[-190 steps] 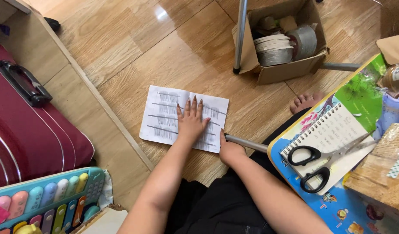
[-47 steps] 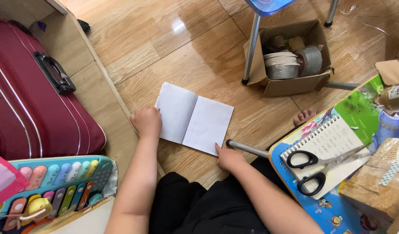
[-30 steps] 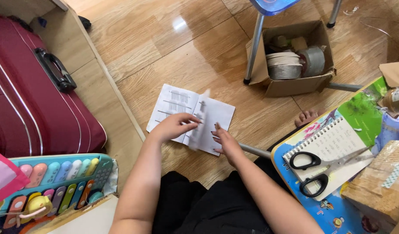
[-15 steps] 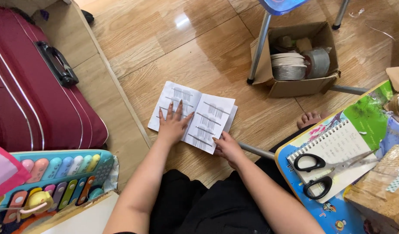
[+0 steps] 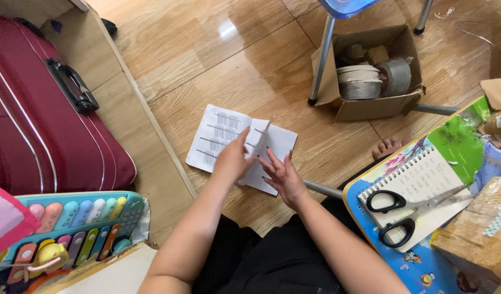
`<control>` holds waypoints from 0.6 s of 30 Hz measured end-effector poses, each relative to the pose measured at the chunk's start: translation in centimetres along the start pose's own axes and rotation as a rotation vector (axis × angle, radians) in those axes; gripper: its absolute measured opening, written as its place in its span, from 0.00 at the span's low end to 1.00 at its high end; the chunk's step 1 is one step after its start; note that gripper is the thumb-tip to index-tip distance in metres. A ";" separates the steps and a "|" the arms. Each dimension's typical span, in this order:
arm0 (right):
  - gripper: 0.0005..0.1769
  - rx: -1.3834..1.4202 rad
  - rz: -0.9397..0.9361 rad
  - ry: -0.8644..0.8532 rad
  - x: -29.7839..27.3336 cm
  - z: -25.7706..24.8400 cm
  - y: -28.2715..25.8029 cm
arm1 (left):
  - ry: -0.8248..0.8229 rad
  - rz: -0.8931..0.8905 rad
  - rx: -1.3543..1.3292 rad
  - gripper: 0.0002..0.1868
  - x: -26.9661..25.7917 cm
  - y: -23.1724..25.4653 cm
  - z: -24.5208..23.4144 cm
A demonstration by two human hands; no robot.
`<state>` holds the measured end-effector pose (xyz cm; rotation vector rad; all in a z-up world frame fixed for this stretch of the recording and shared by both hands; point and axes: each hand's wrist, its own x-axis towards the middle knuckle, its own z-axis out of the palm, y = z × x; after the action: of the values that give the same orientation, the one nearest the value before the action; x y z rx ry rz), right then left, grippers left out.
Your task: Cutting thin strips of tape and applying them to a board, followed by reviewing and checking notes in a notebook.
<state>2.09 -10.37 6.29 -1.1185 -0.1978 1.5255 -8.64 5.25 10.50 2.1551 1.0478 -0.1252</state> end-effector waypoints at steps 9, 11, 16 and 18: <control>0.51 -1.763 0.210 -0.080 1.1 -4.3 5.7 | 0.201 -0.308 0.330 0.32 4.2 -10.4 -3.6; 0.52 -1.765 0.249 -0.083 1.5 -5.3 6.8 | 0.182 -0.285 0.375 0.32 4.8 -10.6 -2.2; 0.50 -1.762 0.298 -0.125 2.3 -6.1 7.8 | 0.189 -0.070 0.560 0.42 3.6 -10.1 3.7; 0.52 -1.821 0.294 -0.133 3.0 -7.4 9.4 | 0.277 0.582 0.576 0.40 3.9 -10.6 6.2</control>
<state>1.48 -14.01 -5.45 -2.4364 -1.8217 1.4518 -12.33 8.07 -1.47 2.9836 0.5117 0.1726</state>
